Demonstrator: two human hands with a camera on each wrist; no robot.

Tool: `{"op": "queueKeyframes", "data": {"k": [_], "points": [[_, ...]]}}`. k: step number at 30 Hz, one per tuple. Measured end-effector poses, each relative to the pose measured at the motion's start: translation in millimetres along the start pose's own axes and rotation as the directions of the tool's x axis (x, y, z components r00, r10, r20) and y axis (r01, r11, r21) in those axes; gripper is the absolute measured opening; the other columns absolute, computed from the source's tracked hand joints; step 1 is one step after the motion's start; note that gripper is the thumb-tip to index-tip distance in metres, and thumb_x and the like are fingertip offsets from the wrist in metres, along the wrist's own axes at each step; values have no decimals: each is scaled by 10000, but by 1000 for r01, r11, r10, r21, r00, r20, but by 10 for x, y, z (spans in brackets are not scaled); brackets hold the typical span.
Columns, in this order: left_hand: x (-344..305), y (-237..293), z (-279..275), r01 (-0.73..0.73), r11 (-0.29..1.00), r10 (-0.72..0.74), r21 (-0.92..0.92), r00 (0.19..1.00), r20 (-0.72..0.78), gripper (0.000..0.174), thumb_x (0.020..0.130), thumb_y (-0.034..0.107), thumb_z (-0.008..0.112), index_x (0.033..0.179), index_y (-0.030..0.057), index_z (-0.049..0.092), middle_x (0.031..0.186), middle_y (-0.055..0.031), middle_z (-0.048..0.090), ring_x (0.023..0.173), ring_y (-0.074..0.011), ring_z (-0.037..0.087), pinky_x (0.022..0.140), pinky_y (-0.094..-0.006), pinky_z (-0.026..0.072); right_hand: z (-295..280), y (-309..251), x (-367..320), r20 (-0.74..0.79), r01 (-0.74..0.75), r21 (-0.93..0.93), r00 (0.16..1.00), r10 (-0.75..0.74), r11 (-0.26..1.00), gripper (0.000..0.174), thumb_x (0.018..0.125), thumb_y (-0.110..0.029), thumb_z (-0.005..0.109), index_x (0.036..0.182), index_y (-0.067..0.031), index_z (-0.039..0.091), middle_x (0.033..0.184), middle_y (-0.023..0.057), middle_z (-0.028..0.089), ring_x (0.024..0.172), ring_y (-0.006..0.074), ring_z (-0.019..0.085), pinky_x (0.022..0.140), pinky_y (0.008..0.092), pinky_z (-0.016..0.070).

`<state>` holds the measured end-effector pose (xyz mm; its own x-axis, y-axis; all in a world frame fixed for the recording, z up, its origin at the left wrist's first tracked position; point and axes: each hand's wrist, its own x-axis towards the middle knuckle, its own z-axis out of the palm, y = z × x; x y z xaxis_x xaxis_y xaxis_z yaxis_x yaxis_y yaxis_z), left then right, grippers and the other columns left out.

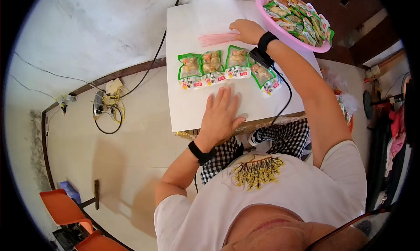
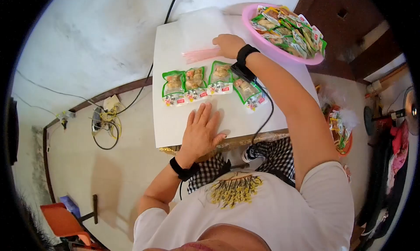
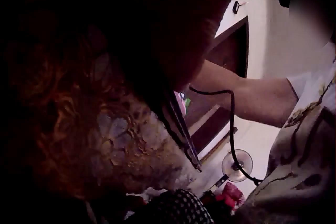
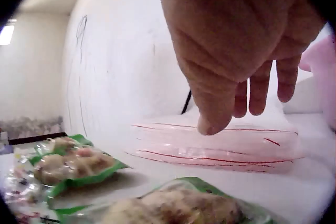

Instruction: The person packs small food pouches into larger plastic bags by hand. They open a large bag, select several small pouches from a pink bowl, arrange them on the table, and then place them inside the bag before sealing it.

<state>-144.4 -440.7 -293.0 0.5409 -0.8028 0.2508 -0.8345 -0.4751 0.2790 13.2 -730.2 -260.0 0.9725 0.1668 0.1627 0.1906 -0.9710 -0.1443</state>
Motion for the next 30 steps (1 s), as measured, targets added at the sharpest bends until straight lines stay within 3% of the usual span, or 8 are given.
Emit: {"op": "queueKeyframes", "data": {"k": [4,5,8,11,14,20,26,30], "points": [[11,-7,-53,43,998,-43,-42,999,-4,622,846,489,605,1275,45,528,1400,-239,414,1319,-388,374,1068,-541,284,57,91,245,82,-10,-85,996,17,996,246,775,-166,609,1017,-122,623,1003,113,633,994,324,594,814,448,478],[13,3,-81,46,997,-46,-56,999,0,619,848,493,601,1263,38,534,1393,-240,422,1312,-389,384,1067,-542,285,44,103,264,43,13,-66,999,-10,998,183,755,-142,592,924,-115,654,914,115,653,909,329,618,751,443,483],[19,20,-116,16,997,-22,-74,996,-82,562,820,405,652,1195,6,527,1330,-243,446,1282,-392,391,1030,-538,317,-38,180,337,101,40,48,994,-44,998,128,752,-154,585,820,-83,666,826,146,659,811,338,628,712,443,483],[-1,-18,-147,24,999,-26,-43,999,-48,600,853,493,592,1232,31,545,1370,-243,442,1294,-386,405,1051,-537,300,-94,160,370,75,54,107,995,-62,993,152,754,-172,577,781,-47,660,797,177,653,769,355,618,696,449,476],[11,1,-170,17,999,-19,-40,998,-58,585,852,484,593,1218,30,549,1357,-238,453,1283,-382,413,1039,-533,309,-143,154,373,88,53,99,994,-62,994,185,781,-191,567,816,-34,657,802,194,645,776,381,604,712,461,471],[-7,25,-212,20,999,-23,-40,996,-86,555,846,452,611,1209,35,556,1350,-230,460,1278,-375,418,1041,-526,309,-320,42,335,-163,12,143,987,12,990,196,866,-188,514,854,-21,617,825,201,638,791,400,595,714,471,464],[-11,57,-196,30,999,-31,-12,995,-93,540,836,444,631,1199,49,575,1346,-213,478,1280,-368,419,1051,-512,308,-750,-162,-3,-455,56,244,888,63,968,221,927,-204,496,889,-7,588,829,212,634,809,397,599,694,474,454],[-14,95,-120,16,999,-13,28,993,-115,516,836,420,635,1201,59,581,1328,-205,496,1267,-373,431,1050,-502,315,-888,-271,-540,-443,45,377,886,137,925,215,920,-205,536,881,0,586,773,189,618,735,337,601,673,426,461]]}}
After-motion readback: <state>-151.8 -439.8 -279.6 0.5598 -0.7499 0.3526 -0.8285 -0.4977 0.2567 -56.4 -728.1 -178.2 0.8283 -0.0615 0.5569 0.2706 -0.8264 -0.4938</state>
